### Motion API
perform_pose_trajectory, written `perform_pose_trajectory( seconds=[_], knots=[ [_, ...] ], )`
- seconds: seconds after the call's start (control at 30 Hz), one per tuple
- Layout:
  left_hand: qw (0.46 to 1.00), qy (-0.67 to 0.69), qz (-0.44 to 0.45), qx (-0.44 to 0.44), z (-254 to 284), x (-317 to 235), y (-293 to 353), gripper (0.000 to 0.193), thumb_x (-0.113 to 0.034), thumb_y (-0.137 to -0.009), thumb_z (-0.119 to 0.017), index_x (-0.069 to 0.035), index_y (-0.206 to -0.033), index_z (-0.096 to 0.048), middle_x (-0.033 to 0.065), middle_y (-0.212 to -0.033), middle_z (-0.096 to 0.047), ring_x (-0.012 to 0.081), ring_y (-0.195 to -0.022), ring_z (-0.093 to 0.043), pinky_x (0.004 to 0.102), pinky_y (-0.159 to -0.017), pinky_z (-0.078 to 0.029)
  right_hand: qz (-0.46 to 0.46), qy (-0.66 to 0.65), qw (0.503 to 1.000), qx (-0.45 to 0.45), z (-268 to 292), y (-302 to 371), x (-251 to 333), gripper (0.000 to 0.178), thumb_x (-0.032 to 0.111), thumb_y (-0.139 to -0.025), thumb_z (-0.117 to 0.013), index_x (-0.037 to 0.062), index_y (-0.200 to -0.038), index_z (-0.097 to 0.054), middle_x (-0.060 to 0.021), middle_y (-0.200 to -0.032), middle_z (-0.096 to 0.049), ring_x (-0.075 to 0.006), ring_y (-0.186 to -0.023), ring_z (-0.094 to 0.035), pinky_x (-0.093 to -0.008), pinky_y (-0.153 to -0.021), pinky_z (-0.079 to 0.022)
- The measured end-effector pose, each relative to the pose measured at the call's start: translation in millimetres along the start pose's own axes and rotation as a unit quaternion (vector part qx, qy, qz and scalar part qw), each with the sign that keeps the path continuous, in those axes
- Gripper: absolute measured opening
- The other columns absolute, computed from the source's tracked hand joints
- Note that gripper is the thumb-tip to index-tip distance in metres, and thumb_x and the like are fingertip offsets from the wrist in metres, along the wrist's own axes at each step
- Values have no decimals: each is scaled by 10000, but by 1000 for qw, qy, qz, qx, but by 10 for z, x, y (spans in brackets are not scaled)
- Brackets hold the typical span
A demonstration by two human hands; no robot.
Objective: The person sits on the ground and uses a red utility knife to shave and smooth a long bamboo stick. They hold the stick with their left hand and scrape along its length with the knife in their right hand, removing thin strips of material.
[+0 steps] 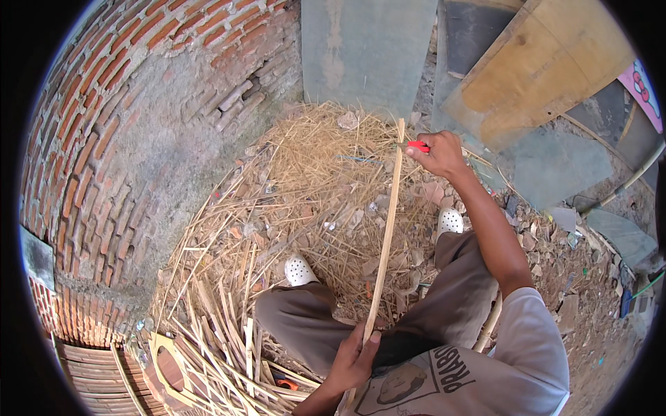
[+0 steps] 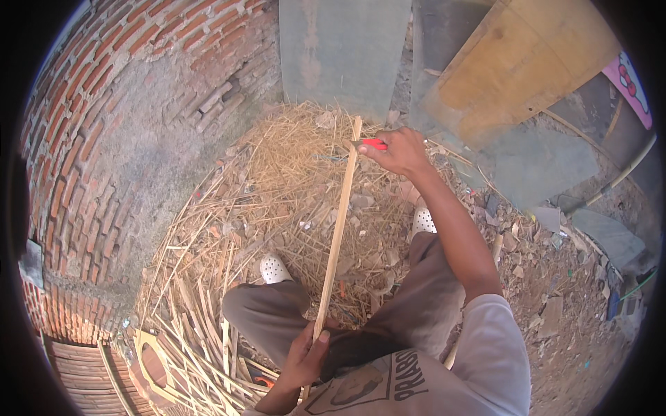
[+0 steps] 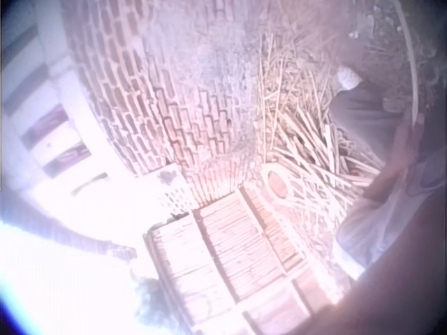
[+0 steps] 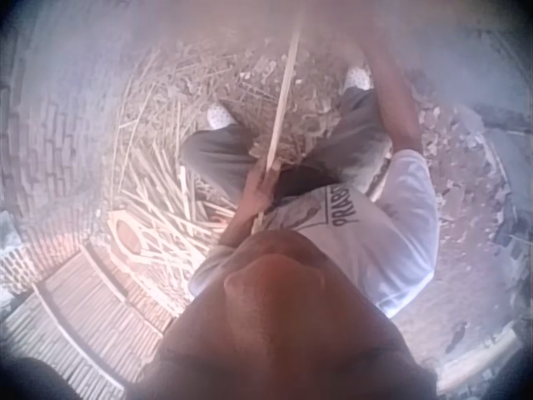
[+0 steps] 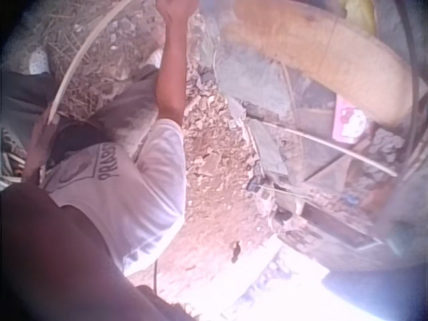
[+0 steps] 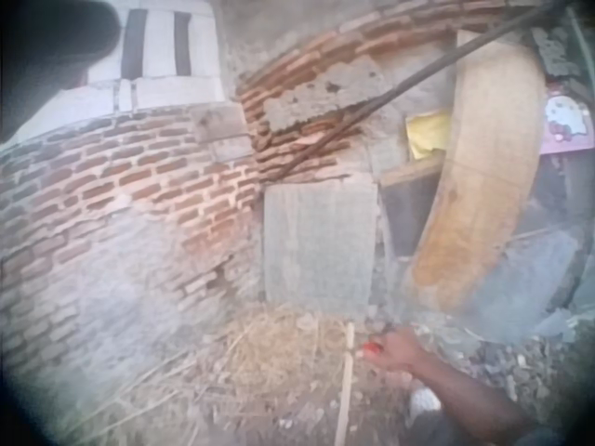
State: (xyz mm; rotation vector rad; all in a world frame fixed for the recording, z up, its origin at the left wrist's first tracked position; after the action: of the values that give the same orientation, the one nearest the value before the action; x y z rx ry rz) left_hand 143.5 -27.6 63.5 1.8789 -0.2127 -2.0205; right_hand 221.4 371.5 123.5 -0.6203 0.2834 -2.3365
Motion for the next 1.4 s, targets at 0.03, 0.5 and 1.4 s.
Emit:
perform_pose_trajectory(
  seconds=[0.03, 0.5, 1.4],
  knots=[
    [1000, 3, 8, 5, 0, 9, -2, 249, -176, -1020, -455, -40, -1213, -536, -26, -672, -415, 66, -637, -380, 240, -594, -342, -22, -8, 1000, -18, 5, -37, -76, 709, 756, -798, -500, 87, -769, -730, -143, -604, -620, -348, -659, -632, -457, -649, -484],
    [982, 185, -5, 18, 172, 138, -249, 351, -256, -1046, -388, -31, -1290, -502, -49, -573, -364, 43, -488, -317, 203, -470, -246, -239, -19, 971, -20, -99, -63, -721, 854, 823, -790, -415, 14, -663, -658, -203, -686, -645, -368, -730, -653, -448, -690, -494],
    [980, 187, -39, -60, 511, -382, -979, 324, -253, -1047, -402, -49, -1253, -545, -75, -570, -339, 28, -492, -281, 202, -461, -219, 164, -61, 984, 29, -274, 612, 1548, 567, 666, -738, -659, 113, -616, -651, -75, -510, -581, -283, -481, -591, -394, -520, -460]
  ],
)
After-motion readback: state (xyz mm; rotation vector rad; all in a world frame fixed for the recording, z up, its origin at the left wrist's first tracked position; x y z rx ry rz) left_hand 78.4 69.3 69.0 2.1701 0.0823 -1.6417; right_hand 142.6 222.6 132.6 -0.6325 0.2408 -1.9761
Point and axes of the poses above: each hand's wrist, its own y-axis away from the middle knuckle, its own z-axis out of the back of the hand, x = y × z, the point moved 10 cm from there along -y, towards the middle knuckle
